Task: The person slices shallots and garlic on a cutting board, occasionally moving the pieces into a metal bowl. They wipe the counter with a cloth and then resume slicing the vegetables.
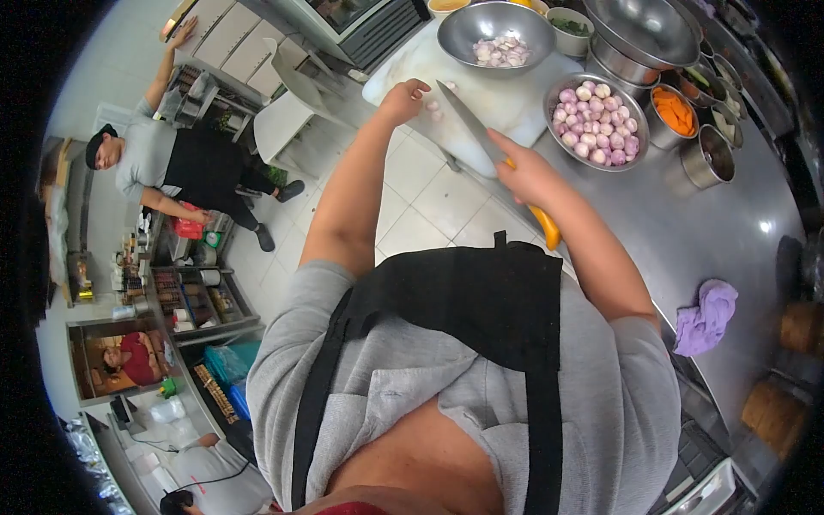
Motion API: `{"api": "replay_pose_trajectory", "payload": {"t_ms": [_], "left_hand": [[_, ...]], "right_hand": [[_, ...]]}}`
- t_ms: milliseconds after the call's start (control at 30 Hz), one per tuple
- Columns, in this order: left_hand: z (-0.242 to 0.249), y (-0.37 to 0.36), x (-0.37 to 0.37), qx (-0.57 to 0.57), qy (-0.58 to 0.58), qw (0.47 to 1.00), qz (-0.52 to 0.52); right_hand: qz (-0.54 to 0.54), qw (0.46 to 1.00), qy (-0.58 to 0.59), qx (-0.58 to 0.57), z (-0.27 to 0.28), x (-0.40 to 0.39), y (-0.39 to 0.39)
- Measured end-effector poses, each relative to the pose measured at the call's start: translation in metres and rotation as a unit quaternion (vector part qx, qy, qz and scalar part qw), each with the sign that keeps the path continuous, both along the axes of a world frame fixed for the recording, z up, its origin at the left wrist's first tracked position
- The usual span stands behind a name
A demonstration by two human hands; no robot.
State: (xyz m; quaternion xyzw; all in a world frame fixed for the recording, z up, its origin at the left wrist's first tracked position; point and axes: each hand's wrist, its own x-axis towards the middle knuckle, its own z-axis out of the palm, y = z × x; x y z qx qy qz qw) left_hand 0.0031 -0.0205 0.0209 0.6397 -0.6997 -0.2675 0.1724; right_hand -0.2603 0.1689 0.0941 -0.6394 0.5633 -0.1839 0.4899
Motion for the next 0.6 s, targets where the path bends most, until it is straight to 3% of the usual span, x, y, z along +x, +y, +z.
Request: {"api": "replay_pose_trajectory", "payload": {"t_ms": [67, 200, 300, 367, 500, 567, 600], "left_hand": [[-0.003, 0.004, 0.005, -0.079, -0.010, 0.991, -0.104], [0.006, 0.010, 0.004, -0.045, -0.026, 0.989, -0.135], [0.003, 0.007, 0.003, -0.066, -0.051, 0.989, -0.126], [0.007, 0.003, 0.005, -0.007, -0.064, 0.992, -0.104], [-0.003, 0.005, 0.005, -0.062, -0.056, 0.992, -0.092], [-0.001, 0.011, -0.004, 0.022, 0.020, 1.000, 0.011], [0.001, 0.014, -0.008, 0.022, 0.020, 1.000, 0.011]], "right_hand": [[-0.005, 0.998, -0.036, 0.057, 0.005, -0.010, 0.011], [0.044, 0.995, -0.041, 0.080, 0.019, -0.025, 0.031], [0.067, 0.989, -0.065, 0.113, 0.008, -0.027, 0.031], [0.033, 0.987, -0.084, 0.131, 0.002, -0.025, 0.023], [0.002, 0.993, -0.055, 0.108, 0.003, -0.028, 0.021], [-0.014, 0.995, -0.070, 0.068, -0.005, -0.029, 0.021], [-0.014, 0.995, -0.069, 0.068, -0.010, -0.029, 0.020]]}}
